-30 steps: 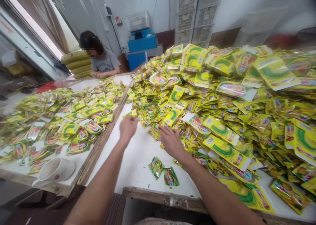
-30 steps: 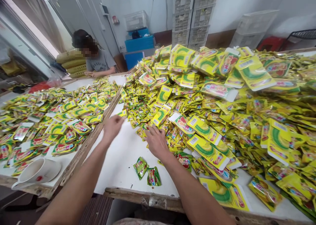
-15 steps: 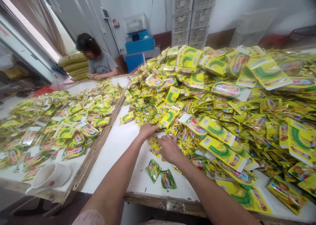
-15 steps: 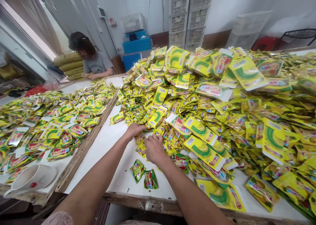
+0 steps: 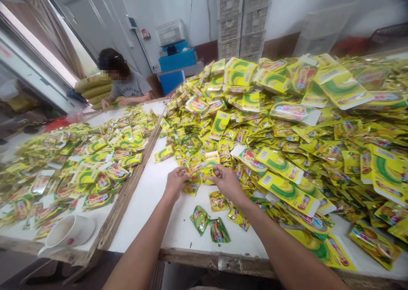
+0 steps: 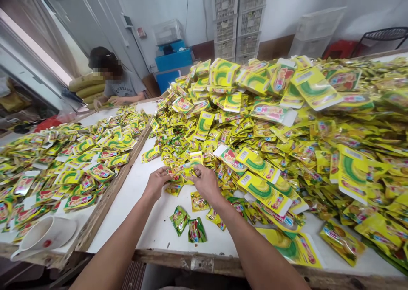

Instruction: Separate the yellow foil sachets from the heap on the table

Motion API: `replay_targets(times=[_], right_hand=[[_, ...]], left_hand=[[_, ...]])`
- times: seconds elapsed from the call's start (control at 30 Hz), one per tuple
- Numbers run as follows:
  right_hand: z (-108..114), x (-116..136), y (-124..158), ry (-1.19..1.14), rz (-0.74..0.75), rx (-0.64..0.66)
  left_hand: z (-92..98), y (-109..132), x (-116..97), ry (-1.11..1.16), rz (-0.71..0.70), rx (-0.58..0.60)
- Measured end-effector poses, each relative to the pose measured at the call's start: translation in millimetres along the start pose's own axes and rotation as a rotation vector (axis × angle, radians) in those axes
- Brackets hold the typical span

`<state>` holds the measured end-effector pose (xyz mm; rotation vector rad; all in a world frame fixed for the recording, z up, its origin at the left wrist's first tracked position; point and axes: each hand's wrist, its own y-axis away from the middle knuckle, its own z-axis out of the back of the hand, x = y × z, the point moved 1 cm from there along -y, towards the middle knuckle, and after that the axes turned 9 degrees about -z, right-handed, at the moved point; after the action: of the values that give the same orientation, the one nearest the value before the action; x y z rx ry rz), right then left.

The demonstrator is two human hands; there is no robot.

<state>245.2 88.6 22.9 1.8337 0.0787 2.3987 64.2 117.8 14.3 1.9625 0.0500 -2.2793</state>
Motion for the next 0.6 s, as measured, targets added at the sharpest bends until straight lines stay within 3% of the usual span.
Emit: replay_targets(times=[0.1, 0.17, 0.27, 0.4, 0.5, 0.6], right_hand=[[-6, -4, -2, -0.083, -0.04, 0.061], [-9, -7, -2, -0.038, -0.027, 0.024], [-6, -9, -2, 0.015, -0.022, -0.039], [1, -4, 1, 0.205, -0.009, 0.074], [1, 3, 7, 0.479, 0.166, -0.018], [-7, 8, 15, 0.508, 0.361, -0.086]], left_hand=[[3.6, 21, 5, 0.187, 0.059, -0.032], [3.7, 30, 7, 0.269, 0.081, -0.096], [7.2, 37, 7, 0.276, 0.076, -0.15], [18.8, 42, 5, 0.269, -0.004, -0.133], [23.8, 49, 7, 0.231, -0.048, -0.091], [19.6, 58, 8, 0.199, -0.031, -0.013]])
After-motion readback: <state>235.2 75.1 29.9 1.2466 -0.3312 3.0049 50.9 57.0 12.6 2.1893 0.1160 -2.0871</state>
